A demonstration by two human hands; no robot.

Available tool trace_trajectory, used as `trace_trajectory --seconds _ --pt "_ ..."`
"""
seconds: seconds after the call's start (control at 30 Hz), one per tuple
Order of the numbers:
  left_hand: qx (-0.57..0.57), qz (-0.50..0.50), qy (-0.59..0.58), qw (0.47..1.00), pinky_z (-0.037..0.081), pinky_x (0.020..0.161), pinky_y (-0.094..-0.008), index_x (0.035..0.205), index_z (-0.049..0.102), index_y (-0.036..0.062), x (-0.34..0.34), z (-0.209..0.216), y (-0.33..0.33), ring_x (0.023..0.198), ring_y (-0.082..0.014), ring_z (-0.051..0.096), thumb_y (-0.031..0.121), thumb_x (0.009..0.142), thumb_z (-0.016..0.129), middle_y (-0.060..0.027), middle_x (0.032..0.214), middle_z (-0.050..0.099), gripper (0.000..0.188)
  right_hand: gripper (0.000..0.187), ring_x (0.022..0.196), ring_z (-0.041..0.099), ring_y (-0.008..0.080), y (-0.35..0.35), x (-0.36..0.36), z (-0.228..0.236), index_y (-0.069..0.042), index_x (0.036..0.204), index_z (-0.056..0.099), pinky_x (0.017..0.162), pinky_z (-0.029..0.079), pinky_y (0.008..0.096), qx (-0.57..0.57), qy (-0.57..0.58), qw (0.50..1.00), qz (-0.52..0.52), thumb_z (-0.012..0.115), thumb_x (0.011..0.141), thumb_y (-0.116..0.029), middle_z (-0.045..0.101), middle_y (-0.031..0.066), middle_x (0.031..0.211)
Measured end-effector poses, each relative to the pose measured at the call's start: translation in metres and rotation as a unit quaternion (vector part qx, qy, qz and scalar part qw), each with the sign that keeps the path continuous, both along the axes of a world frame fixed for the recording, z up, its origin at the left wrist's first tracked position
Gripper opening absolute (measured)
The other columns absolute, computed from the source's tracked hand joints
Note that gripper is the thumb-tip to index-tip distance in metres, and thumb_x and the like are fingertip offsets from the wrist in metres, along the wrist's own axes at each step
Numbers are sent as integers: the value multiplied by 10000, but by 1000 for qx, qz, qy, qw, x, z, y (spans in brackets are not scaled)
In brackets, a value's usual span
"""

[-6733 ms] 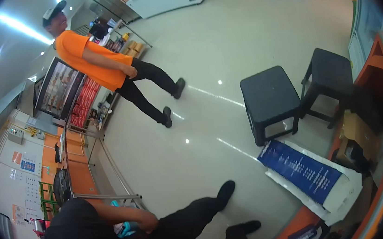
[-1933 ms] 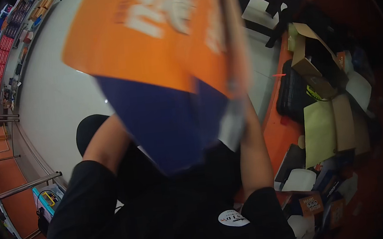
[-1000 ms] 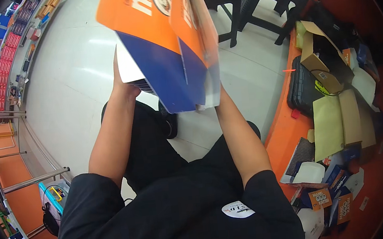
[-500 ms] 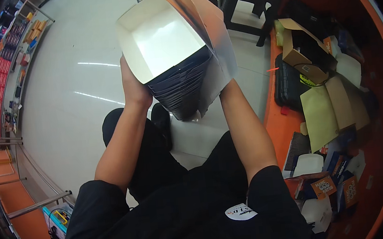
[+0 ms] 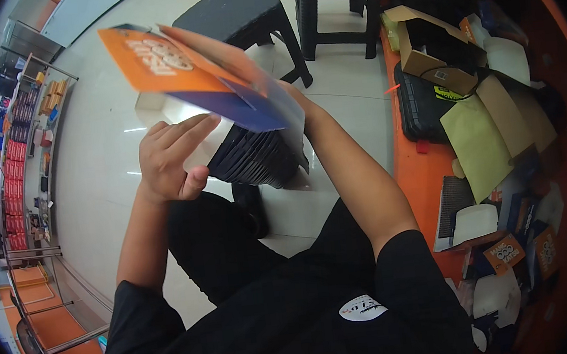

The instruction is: The person folds flat cardboard sheets into boxes, inserts blue inner boxes into them, and places the assembled units into an orange storage compartment.

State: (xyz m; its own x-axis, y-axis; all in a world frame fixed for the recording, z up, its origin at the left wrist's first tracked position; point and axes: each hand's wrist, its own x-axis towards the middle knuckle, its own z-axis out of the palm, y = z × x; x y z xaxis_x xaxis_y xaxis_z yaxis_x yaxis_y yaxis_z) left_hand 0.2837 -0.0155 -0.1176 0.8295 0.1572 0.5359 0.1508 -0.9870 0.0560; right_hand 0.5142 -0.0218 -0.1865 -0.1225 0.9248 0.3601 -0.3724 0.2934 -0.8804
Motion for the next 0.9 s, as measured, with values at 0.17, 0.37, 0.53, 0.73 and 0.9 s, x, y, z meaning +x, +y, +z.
trace_trajectory --seconds 0.17,0.37,0.53,0.73,0.9 --pt "-111 69 191 973 543 773 -451 1362 590 49 15 36 -9 840 -398 687 676 870 534 -247 1318 612 799 539 1313 494 207 -4 2 -6 -4 1469 436 1115 397 326 -7 5 1000 -10 527 1034 -308 501 115 1437" --pt "-86 74 248 962 523 869 -447 1234 667 28 11 41 2 966 -406 663 665 852 555 -232 1150 671 752 523 1296 517 202 2 -19 -15 -6 1460 456 1106 415 323 -19 13 1000 14 559 1027 -281 522 112 1424" --pt "-107 17 158 981 528 875 -470 1131 704 100 28 54 -6 1024 -388 656 534 837 618 -175 1082 706 531 510 1282 536 197 -21 -5 -38 -8 1452 473 1098 429 320 -63 15 998 14 585 1022 -258 539 110 1414" --pt "-136 -6 154 979 534 868 -451 1061 734 51 24 39 8 994 -380 670 596 834 583 -183 1039 718 609 586 1284 527 182 -35 -35 8 9 1501 386 1099 412 326 61 -75 995 -39 457 1068 -379 533 124 1404" --pt "-243 74 317 914 479 996 -438 1285 653 48 8 69 15 1171 -374 619 695 789 666 -213 1212 677 816 731 1357 466 209 -44 17 -27 22 1534 307 1136 353 324 -48 73 996 24 374 1057 -528 454 131 1490"
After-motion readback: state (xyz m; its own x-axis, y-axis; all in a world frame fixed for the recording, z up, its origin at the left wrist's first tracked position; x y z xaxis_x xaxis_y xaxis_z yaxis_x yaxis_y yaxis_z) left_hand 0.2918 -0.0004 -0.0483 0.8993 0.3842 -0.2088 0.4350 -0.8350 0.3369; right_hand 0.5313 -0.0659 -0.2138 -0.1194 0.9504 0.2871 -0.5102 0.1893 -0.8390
